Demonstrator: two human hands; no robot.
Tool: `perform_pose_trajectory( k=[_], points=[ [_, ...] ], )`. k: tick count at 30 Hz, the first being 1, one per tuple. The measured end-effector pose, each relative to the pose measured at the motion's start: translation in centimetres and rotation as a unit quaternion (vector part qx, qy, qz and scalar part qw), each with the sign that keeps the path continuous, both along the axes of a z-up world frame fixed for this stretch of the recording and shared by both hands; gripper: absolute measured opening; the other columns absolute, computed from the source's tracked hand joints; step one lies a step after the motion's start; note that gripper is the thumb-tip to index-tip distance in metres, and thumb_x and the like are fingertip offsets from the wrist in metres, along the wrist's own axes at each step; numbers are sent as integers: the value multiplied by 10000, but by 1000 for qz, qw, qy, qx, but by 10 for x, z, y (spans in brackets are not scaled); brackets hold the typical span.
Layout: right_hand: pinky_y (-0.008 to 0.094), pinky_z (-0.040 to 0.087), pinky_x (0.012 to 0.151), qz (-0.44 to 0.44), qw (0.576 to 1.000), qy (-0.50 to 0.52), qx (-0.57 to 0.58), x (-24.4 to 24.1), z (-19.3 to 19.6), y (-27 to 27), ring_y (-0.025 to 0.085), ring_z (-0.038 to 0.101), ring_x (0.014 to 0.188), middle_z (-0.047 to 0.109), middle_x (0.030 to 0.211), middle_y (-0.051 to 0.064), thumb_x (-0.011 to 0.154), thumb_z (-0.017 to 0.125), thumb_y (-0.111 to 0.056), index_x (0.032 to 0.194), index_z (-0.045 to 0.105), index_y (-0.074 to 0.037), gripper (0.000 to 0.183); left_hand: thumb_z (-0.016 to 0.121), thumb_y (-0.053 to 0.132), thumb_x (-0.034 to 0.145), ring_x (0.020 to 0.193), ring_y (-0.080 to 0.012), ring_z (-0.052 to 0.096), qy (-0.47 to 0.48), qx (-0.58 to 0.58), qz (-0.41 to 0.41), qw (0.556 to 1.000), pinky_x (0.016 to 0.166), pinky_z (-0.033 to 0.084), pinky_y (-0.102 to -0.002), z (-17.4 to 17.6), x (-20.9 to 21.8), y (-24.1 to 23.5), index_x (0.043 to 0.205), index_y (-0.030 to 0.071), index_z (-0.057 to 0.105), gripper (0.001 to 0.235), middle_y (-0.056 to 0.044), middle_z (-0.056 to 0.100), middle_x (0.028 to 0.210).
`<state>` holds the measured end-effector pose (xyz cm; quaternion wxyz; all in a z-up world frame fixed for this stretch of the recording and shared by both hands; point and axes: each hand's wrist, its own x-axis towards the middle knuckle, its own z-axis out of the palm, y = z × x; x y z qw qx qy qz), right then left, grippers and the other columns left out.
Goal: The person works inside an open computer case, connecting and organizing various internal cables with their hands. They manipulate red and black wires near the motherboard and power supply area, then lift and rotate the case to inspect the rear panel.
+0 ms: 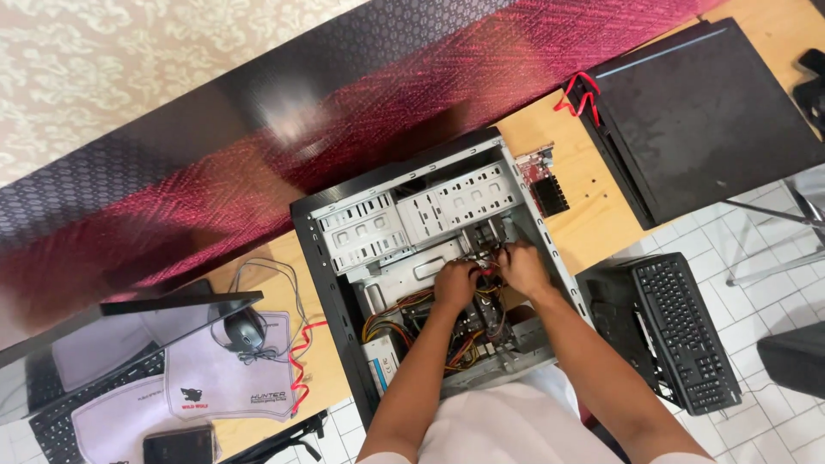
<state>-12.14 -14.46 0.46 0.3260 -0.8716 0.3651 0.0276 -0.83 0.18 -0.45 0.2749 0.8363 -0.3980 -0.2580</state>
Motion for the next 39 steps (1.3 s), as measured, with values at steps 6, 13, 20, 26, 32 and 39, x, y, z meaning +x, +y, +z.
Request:
perform_pose_trajectory(
  k=[6,13,20,26,32,39],
  points=[
    [515,607,737,13,1000,4,2,0,4,0,451,733,922,734,981,265,986,548,-256,984,751,27,348,667,184,959,988,-363,709,5,-2,-14,1000,836,608,-484,-10,0,1,1090,115,770,181,-127,742,974],
    [508,603,729,-14,1000,19,14,3,28,5,441,738,924,750,951,269,996,565,-223,1021,755,50,334,663,187,963,1002,-373,701,1,-1,-11,1000,840,607,-505,-21,-2,0,1102,113,768,189,-131,737,984],
    [499,595,674,-26,998,43,28,7,27,6,442,749,862,754,868,280,1014,546,-245,967,759,44,362,683,205,945,978,-357,700,-32,-6,-13,999,810,618,-493,-32,-1,0,1099,133,770,191,-113,730,965],
    [463,574,601,-27,997,60,46,3,17,-1,418,756,804,754,812,259,979,557,-225,888,766,16,332,673,209,959,979,-342,695,-21,-13,-3,1000,802,613,-476,-39,-3,-1,1078,160,774,164,-92,728,961],
    [475,549,597,-33,996,67,56,4,7,-6,428,750,805,748,816,275,966,540,-246,819,742,14,361,645,185,985,942,-317,698,-30,-15,14,999,787,606,-438,-34,-6,-3,1053,143,778,155,-93,721,924],
    [471,571,603,-5,999,40,30,4,26,0,422,744,779,731,789,279,972,551,-198,838,727,34,321,665,202,969,951,-336,698,-62,-16,8,998,810,605,-464,-38,-12,0,1058,122,769,158,-97,720,937]
  ],
)
